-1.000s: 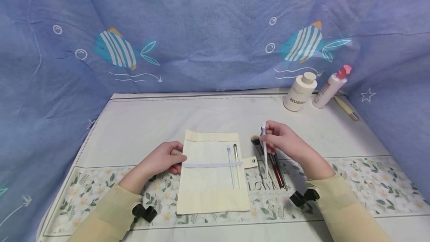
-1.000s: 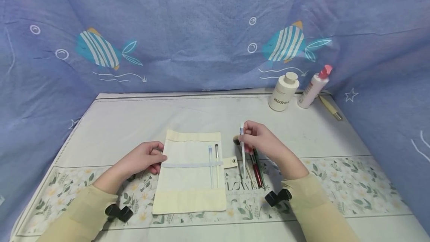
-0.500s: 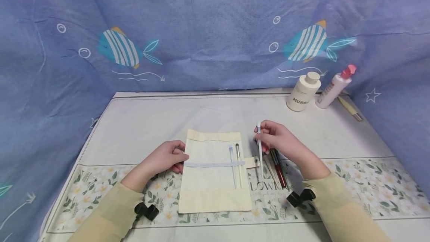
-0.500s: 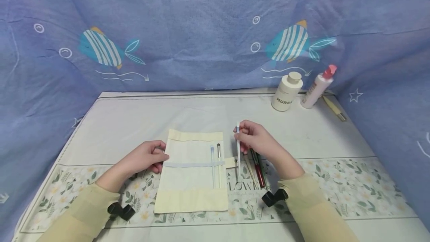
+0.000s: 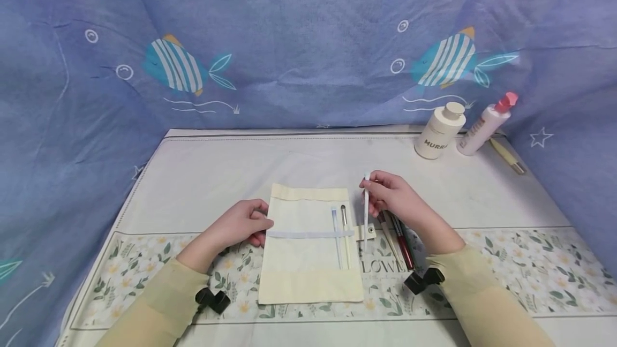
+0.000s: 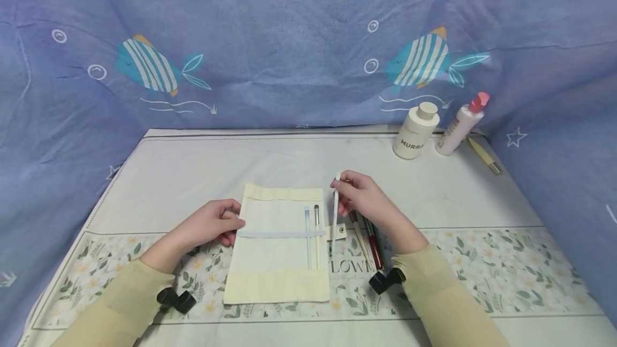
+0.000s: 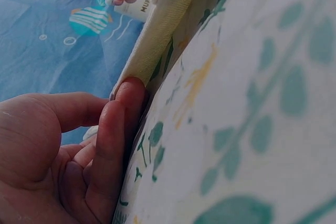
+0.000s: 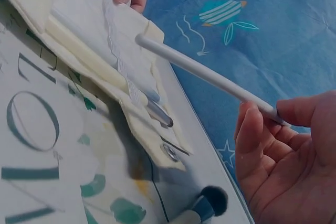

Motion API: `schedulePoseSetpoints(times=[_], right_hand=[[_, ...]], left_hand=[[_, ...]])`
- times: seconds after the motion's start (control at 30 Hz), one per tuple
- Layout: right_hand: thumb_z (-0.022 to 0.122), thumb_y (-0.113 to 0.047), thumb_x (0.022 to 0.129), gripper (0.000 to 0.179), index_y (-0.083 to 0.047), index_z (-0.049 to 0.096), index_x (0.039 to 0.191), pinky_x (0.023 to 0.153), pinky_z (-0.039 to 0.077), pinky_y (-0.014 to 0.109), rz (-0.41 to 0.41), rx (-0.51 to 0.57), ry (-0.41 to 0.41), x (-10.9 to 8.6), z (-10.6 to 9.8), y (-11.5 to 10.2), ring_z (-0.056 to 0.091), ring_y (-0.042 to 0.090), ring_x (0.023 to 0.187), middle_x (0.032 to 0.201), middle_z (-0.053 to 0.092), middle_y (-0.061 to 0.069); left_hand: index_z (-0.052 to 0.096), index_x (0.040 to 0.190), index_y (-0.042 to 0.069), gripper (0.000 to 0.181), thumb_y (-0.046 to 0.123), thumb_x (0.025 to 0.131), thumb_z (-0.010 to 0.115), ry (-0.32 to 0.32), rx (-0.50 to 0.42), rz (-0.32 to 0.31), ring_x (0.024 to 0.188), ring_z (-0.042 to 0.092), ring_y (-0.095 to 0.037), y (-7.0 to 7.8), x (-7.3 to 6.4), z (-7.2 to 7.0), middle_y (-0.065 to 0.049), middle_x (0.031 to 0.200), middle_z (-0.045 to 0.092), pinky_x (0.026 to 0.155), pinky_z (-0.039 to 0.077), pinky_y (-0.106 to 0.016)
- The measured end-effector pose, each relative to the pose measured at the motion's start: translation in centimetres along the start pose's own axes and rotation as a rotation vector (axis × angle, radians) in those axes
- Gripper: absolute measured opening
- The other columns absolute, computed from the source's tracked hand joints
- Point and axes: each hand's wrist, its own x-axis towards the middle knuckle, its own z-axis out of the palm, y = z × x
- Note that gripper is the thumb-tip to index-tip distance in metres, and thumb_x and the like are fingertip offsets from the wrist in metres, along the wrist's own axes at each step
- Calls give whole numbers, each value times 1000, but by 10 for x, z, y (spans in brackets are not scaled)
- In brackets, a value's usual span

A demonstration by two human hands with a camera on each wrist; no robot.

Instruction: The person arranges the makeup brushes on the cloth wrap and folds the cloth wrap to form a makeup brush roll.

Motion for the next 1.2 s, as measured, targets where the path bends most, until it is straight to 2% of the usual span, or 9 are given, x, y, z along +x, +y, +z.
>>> schedulePoseSetpoints(times=[0.3, 0.47, 0.77, 1.2], right_hand=[[57, -19, 107, 24, 4, 53, 99, 56, 57, 29, 54, 24, 45, 12, 14, 5, 60, 18, 59, 70, 59, 9], [59, -21, 106, 25, 3, 53, 102, 58, 58, 30, 75, 13, 60, 19, 19, 7, 61, 18, 60, 71, 60, 9], [55, -22, 108, 31, 8, 58, 111, 58, 60, 33, 61, -19, 66, 25, 25, 7, 63, 18, 62, 75, 58, 8], [54, -22, 109, 31, 8, 59, 111, 59, 59, 32, 62, -24, 66, 29, 28, 7, 63, 18, 62, 72, 63, 10]], left_hand=[[53, 120, -5, 29, 12, 100, 65, -1, 11, 6, 59, 68, -18, -2, 2, -1, -6, 70, 69, 57, 62, -32], [53, 120, -4, 28, 13, 100, 65, -3, 15, 0, 60, 69, -19, -2, 2, -1, -6, 71, 69, 58, 62, -33], [52, 121, -4, 28, 13, 101, 64, 1, 19, -2, 61, 69, -20, -1, 1, 0, -7, 71, 68, 59, 62, -34], [53, 119, -3, 27, 13, 101, 64, 3, 18, -8, 60, 69, -19, -1, 1, 0, -6, 71, 68, 58, 62, -33]])
